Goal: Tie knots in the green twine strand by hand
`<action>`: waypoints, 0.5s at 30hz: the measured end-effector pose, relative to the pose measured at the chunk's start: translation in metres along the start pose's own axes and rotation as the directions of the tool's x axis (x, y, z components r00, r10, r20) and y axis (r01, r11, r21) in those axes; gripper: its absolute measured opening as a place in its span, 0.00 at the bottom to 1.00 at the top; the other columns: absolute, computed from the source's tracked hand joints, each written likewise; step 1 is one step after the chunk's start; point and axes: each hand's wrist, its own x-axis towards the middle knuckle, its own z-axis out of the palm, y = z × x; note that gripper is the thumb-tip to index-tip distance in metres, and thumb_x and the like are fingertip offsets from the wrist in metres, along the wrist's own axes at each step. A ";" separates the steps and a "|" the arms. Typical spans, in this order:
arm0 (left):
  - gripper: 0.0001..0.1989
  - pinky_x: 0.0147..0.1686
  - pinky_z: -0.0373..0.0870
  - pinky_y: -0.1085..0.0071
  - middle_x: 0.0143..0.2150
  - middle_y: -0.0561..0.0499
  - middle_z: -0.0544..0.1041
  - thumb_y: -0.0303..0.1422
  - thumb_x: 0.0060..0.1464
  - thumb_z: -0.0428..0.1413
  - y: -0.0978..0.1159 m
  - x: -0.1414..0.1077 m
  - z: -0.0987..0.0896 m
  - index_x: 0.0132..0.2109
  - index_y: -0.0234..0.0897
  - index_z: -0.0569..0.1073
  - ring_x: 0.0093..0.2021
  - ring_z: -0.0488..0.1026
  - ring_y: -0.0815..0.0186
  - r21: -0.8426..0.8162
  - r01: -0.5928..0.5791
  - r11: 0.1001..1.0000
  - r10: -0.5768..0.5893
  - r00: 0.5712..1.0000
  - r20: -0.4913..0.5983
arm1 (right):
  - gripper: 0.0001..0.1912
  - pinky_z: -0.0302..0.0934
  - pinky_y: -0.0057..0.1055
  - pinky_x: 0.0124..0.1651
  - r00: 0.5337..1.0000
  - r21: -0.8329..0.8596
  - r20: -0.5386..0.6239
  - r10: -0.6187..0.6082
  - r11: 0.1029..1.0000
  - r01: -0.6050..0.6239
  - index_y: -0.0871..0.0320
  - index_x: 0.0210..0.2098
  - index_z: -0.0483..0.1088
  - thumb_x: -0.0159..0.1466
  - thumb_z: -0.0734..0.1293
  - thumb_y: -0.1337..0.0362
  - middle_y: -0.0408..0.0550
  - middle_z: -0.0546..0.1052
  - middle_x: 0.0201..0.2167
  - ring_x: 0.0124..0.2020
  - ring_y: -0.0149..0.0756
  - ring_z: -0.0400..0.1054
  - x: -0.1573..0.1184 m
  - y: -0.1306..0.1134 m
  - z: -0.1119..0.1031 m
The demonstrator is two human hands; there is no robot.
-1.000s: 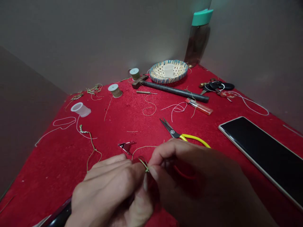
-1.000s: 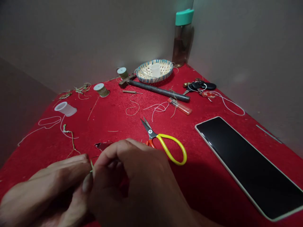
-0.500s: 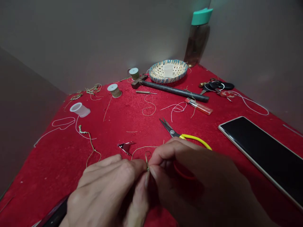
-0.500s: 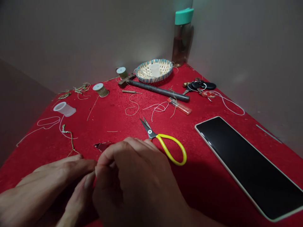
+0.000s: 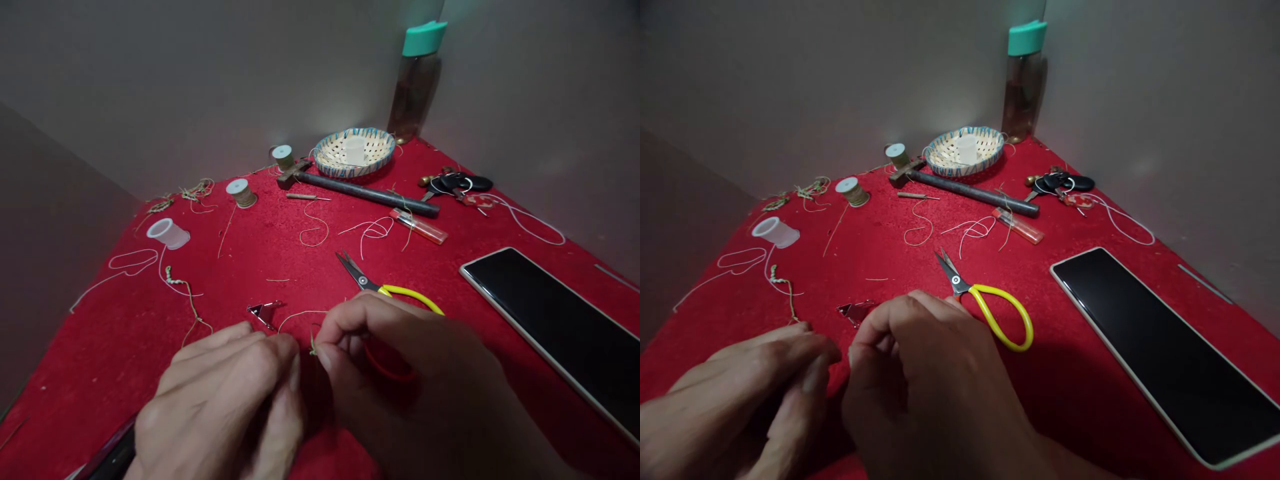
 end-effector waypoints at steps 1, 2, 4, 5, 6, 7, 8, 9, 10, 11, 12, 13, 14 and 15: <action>0.12 0.26 0.67 0.75 0.21 0.58 0.70 0.20 0.58 0.49 0.000 0.000 0.000 0.30 0.41 0.65 0.21 0.68 0.71 -0.008 -0.009 1.000 0.009 1.000 0.001 | 0.10 0.62 0.21 0.29 1.000 0.003 -0.004 0.005 1.000 -0.005 0.51 0.28 0.70 0.53 0.67 0.75 0.29 0.77 0.24 0.25 0.23 0.71 0.000 -0.001 -0.001; 0.12 0.27 0.67 0.74 0.22 0.58 0.71 0.19 0.58 0.49 0.000 0.001 0.000 0.32 0.41 0.65 0.21 0.69 0.71 -0.015 -0.016 1.000 0.016 1.000 0.006 | 0.10 0.62 0.21 0.29 1.000 0.004 -0.004 0.007 1.000 -0.007 0.51 0.28 0.71 0.53 0.67 0.75 0.29 0.77 0.24 0.25 0.23 0.71 -0.001 -0.001 -0.001; 0.13 0.28 0.67 0.73 0.22 0.59 0.72 0.18 0.58 0.48 0.001 0.002 0.001 0.32 0.42 0.65 0.21 0.70 0.70 -0.022 -0.018 1.000 0.019 1.000 0.023 | 0.11 0.63 0.23 0.29 1.000 -0.001 0.006 0.011 1.000 -0.011 0.51 0.28 0.71 0.52 0.67 0.75 0.30 0.77 0.23 0.25 0.24 0.71 -0.001 -0.002 -0.001; 0.13 0.29 0.68 0.73 0.22 0.60 0.71 0.18 0.58 0.48 0.001 0.003 0.001 0.32 0.43 0.64 0.20 0.69 0.71 -0.017 -0.022 1.000 0.023 0.999 0.031 | 0.11 0.63 0.23 0.30 1.000 -0.005 0.013 0.013 1.000 -0.013 0.52 0.27 0.71 0.52 0.67 0.75 0.30 0.77 0.23 0.25 0.25 0.71 -0.001 -0.002 0.000; 0.13 0.29 0.68 0.72 0.21 0.61 0.71 0.19 0.58 0.48 0.001 0.003 0.001 0.31 0.43 0.64 0.20 0.69 0.71 -0.006 -0.025 1.000 0.025 0.999 0.043 | 0.10 0.63 0.24 0.30 1.000 -0.003 0.017 0.006 1.000 -0.006 0.52 0.27 0.71 0.53 0.66 0.75 0.31 0.77 0.23 0.25 0.25 0.71 0.000 -0.002 0.000; 0.13 0.30 0.68 0.72 0.21 0.61 0.70 0.19 0.59 0.48 0.001 0.003 0.001 0.31 0.43 0.64 0.19 0.68 0.71 0.003 -0.032 0.999 0.032 0.998 0.055 | 0.10 0.63 0.24 0.30 1.000 -0.001 0.020 0.003 1.000 -0.003 0.52 0.27 0.71 0.53 0.66 0.75 0.31 0.77 0.23 0.25 0.26 0.71 0.000 -0.001 0.001; 0.13 0.31 0.69 0.72 0.21 0.61 0.71 0.20 0.60 0.48 0.001 0.003 0.001 0.31 0.43 0.64 0.19 0.69 0.71 0.011 -0.036 0.999 0.035 0.997 0.072 | 0.10 0.63 0.25 0.30 1.000 0.002 0.023 -0.001 1.000 0.001 0.52 0.28 0.71 0.53 0.66 0.75 0.31 0.77 0.23 0.25 0.26 0.71 0.001 -0.001 0.001; 0.13 0.32 0.69 0.72 0.21 0.61 0.71 0.21 0.61 0.48 0.001 0.002 0.001 0.31 0.43 0.64 0.19 0.69 0.71 0.022 -0.047 0.999 0.045 0.996 0.074 | 0.10 0.63 0.24 0.31 1.000 0.005 0.022 -0.007 1.000 0.006 0.52 0.28 0.71 0.53 0.66 0.75 0.31 0.77 0.24 0.26 0.26 0.71 0.001 0.000 0.002; 0.12 0.33 0.70 0.71 0.22 0.61 0.72 0.23 0.62 0.47 0.000 0.001 0.001 0.32 0.43 0.65 0.19 0.69 0.71 0.041 -0.058 0.997 0.055 0.995 0.082 | 0.10 0.63 0.24 0.31 1.000 0.005 0.025 -0.008 1.000 0.008 0.52 0.28 0.71 0.54 0.67 0.75 0.31 0.77 0.24 0.26 0.25 0.71 0.002 0.000 0.002; 0.12 0.35 0.70 0.71 0.23 0.61 0.73 0.25 0.64 0.47 -0.001 0.000 0.000 0.33 0.43 0.66 0.20 0.70 0.71 0.068 -0.069 0.995 0.064 0.995 0.080 | 0.09 0.63 0.24 0.31 1.000 0.003 0.028 -0.007 1.000 0.007 0.52 0.28 0.71 0.54 0.67 0.74 0.31 0.77 0.24 0.26 0.25 0.71 0.002 0.000 0.002; 0.11 0.36 0.70 0.70 0.24 0.61 0.74 0.27 0.66 0.46 -0.001 -0.001 0.000 0.34 0.43 0.67 0.20 0.70 0.71 0.096 -0.079 0.992 0.072 0.994 0.078 | 0.09 0.63 0.24 0.32 0.999 -0.001 0.031 -0.004 1.000 0.004 0.53 0.28 0.71 0.55 0.67 0.74 0.31 0.77 0.24 0.26 0.25 0.71 0.002 0.000 0.002; 0.11 0.36 0.70 0.70 0.24 0.61 0.75 0.28 0.67 0.46 -0.002 -0.002 0.000 0.35 0.43 0.68 0.20 0.70 0.71 0.124 -0.084 0.989 0.076 0.995 0.068 | 0.09 0.62 0.23 0.32 0.999 -0.002 0.037 -0.003 1.000 0.003 0.53 0.28 0.71 0.54 0.67 0.74 0.31 0.77 0.24 0.26 0.24 0.71 0.002 0.000 0.001; 0.12 0.36 0.70 0.69 0.25 0.60 0.76 0.29 0.67 0.45 -0.002 -0.003 0.001 0.35 0.43 0.68 0.21 0.71 0.71 0.148 -0.085 0.985 0.075 0.995 0.070 | 0.09 0.62 0.23 0.32 0.999 0.002 0.038 -0.007 1.000 0.007 0.53 0.28 0.71 0.54 0.66 0.74 0.31 0.77 0.24 0.26 0.23 0.70 0.002 0.000 0.002; 0.12 0.36 0.70 0.69 0.25 0.60 0.76 0.29 0.68 0.45 -0.003 -0.003 0.001 0.35 0.43 0.68 0.22 0.72 0.70 0.158 -0.092 0.983 0.082 0.994 0.069 | 0.09 0.62 0.23 0.32 0.999 0.011 0.034 -0.012 1.000 0.012 0.53 0.28 0.71 0.54 0.66 0.75 0.30 0.76 0.24 0.26 0.23 0.70 0.002 0.000 0.002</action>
